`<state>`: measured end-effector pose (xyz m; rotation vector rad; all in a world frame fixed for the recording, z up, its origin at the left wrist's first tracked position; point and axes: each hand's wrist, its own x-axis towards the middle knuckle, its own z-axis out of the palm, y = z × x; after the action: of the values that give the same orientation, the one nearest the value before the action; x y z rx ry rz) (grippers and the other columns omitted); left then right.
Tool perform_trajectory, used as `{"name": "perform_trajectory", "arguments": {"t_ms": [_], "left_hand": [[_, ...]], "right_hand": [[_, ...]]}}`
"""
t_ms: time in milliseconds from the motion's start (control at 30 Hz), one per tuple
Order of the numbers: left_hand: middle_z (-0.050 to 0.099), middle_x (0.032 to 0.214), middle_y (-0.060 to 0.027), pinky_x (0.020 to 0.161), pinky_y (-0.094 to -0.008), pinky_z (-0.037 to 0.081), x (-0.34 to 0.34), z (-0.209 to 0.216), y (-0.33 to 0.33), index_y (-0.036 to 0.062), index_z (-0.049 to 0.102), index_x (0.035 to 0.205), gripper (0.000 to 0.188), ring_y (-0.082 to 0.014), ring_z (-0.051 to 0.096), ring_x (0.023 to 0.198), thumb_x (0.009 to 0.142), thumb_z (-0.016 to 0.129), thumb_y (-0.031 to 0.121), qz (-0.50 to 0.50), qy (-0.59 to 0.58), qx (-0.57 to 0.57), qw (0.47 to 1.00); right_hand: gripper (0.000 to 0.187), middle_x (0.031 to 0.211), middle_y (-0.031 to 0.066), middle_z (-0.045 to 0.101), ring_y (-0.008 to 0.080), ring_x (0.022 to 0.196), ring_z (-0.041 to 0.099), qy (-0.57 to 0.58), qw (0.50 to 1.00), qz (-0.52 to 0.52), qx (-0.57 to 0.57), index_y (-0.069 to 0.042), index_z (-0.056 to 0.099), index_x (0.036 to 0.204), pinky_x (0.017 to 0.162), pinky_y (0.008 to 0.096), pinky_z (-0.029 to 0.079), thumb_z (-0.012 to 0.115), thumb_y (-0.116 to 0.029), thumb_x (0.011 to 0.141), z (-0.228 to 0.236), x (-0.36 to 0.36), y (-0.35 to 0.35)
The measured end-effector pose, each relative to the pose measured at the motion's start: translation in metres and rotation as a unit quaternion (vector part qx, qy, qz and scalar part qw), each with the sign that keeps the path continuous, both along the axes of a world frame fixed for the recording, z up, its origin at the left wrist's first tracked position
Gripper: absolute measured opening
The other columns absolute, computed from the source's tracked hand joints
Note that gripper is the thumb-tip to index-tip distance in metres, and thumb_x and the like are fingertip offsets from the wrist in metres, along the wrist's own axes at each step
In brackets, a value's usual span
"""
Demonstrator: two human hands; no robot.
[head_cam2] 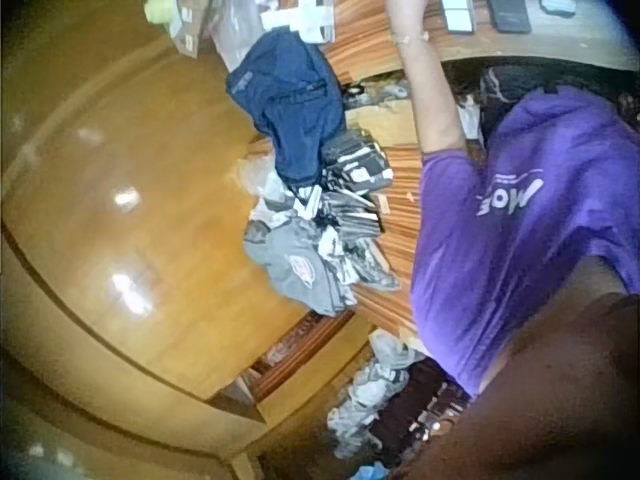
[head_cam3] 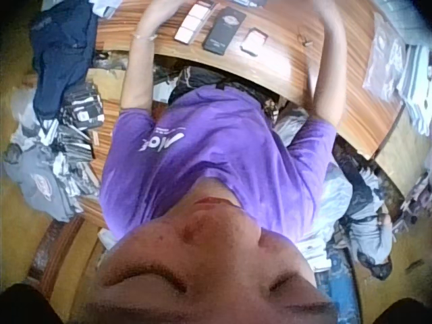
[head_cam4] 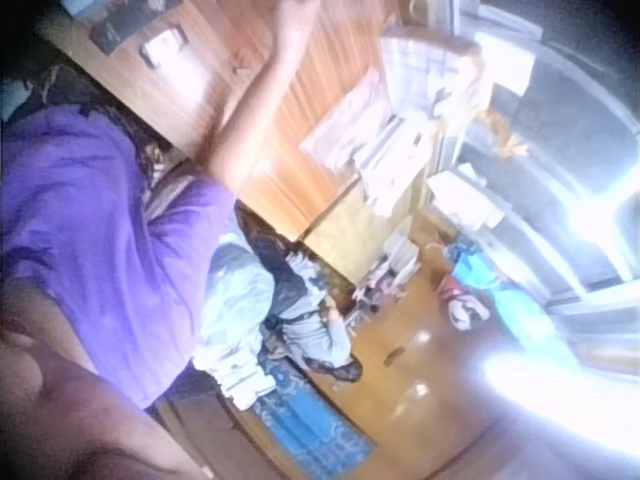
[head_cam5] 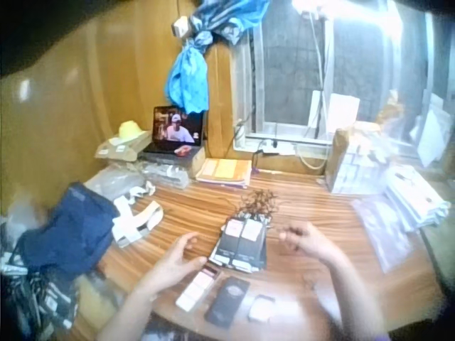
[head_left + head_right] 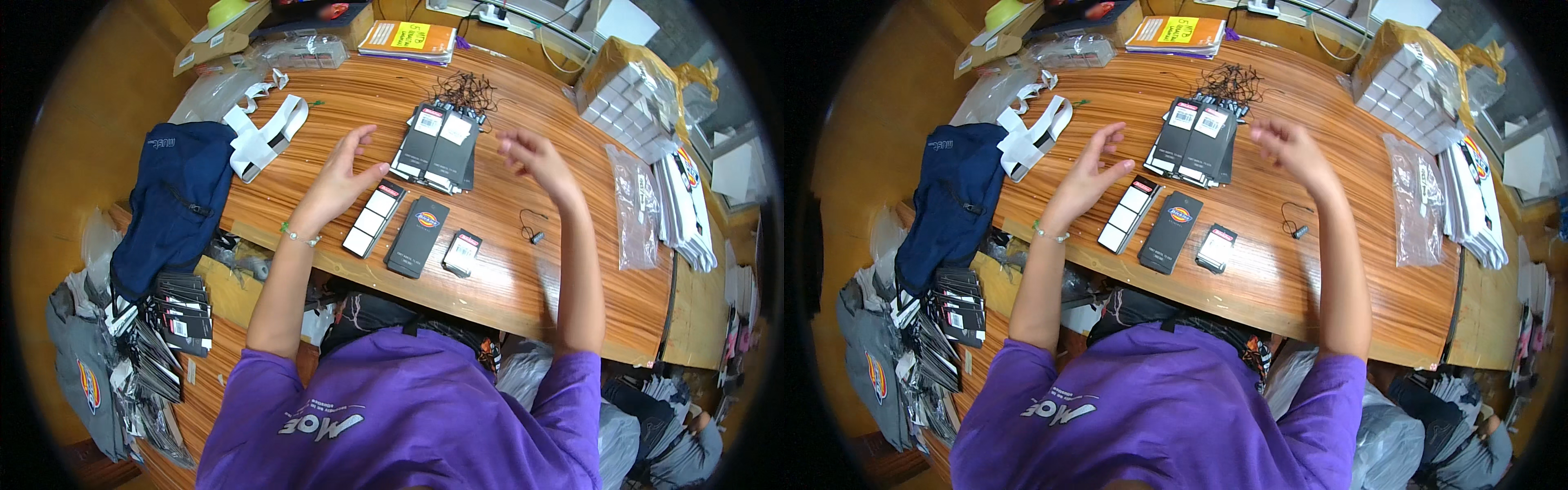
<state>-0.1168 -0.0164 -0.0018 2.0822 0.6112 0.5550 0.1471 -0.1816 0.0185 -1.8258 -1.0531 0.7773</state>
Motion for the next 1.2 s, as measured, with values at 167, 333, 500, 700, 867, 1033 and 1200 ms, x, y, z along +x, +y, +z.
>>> {"name": "perform_trajectory", "arguments": {"t_ms": [167,333,500,700,867,1033,1200], "left_hand": [[0.046,0.12,-0.012,0.098,-0.0342,0.032,-0.014,0.016,-0.017,0.0059,0.044,0.122,0.045,-0.024,0.041,0.114,0.082,0.06,0.02,-0.039,0.042,0.102,0.993],[0.043,0.124,-0.0138,0.098,-0.0354,0.031,-0.018,0.021,-0.04,0.0029,0.041,0.124,0.051,-0.0249,0.039,0.117,0.081,0.061,0.022,-0.051,0.04,0.126,0.99],[0.043,0.123,-0.0172,0.095,-0.0343,0.035,0.028,-0.01,0.0,-0.0008,0.035,0.127,0.06,-0.0239,0.043,0.113,0.083,0.059,0.033,0.034,-0.013,0.033,0.999],[0.057,0.104,-0.0129,0.078,-0.0266,0.045,0.084,-0.028,0.04,-0.0061,0.045,0.116,0.059,-0.0148,0.055,0.09,0.082,0.058,0.04,-0.083,0.132,-0.25,0.956],[0.061,0.097,-0.0126,0.074,-0.0239,0.046,0.097,-0.038,0.049,-0.0088,0.051,0.109,0.047,-0.0153,0.059,0.083,0.079,0.064,0.024,-0.096,0.168,-0.227,0.955],[0.062,0.099,-0.0116,0.076,-0.0266,0.045,0.107,-0.043,0.05,-0.0058,0.056,0.106,0.033,-0.0164,0.058,0.085,0.079,0.059,0.012,-0.118,0.153,-0.213,0.958],[0.062,0.096,-0.0123,0.074,-0.027,0.046,0.12,-0.042,0.044,-0.0066,0.056,0.104,0.03,-0.0167,0.059,0.083,0.078,0.059,0.007,-0.099,0.171,-0.193,0.961]], "right_hand": [[0.032,0.077,0.0091,0.058,0.0172,0.072,0.054,-0.102,0.993,0.04,-0.031,0.0,0.058,0.1,0.065,0.0295,0.044,0.058,-0.026,0.084,-0.008,-0.071,-0.074],[0.027,0.089,0.0116,0.056,0.0176,0.081,0.056,-0.06,0.994,-0.088,0.013,0.002,0.058,0.101,0.07,0.0285,0.046,0.06,-0.016,0.082,-0.026,-0.105,-0.101],[0.044,0.1,0.0065,0.055,0.0138,0.088,0.051,0.165,0.967,-0.155,0.112,0.003,0.05,0.115,0.071,0.0269,0.044,0.059,-0.027,0.083,-0.041,-0.072,-0.042],[0.044,0.086,0.012,0.056,0.0172,0.069,0.053,0.285,0.94,-0.185,-0.005,0.003,0.054,0.102,0.053,0.0299,0.04,0.064,-0.034,0.079,-0.063,-0.028,0.038],[0.025,0.072,0.0109,0.058,0.0188,0.056,0.053,0.282,0.933,-0.208,-0.08,-0.002,0.057,0.088,0.045,0.0315,0.037,0.064,-0.024,0.077,-0.045,-0.039,0.066],[0.024,0.082,0.0168,0.061,0.0247,0.066,0.06,0.3,0.921,-0.239,-0.064,0.005,0.056,0.093,0.052,0.0378,0.048,0.06,-0.012,0.077,-0.06,-0.038,0.082],[0.024,0.085,0.0198,0.061,0.0286,0.069,0.061,0.301,0.916,-0.262,-0.037,0.011,0.055,0.095,0.056,0.0402,0.05,0.054,-0.006,0.078,-0.07,-0.033,0.094]]}}
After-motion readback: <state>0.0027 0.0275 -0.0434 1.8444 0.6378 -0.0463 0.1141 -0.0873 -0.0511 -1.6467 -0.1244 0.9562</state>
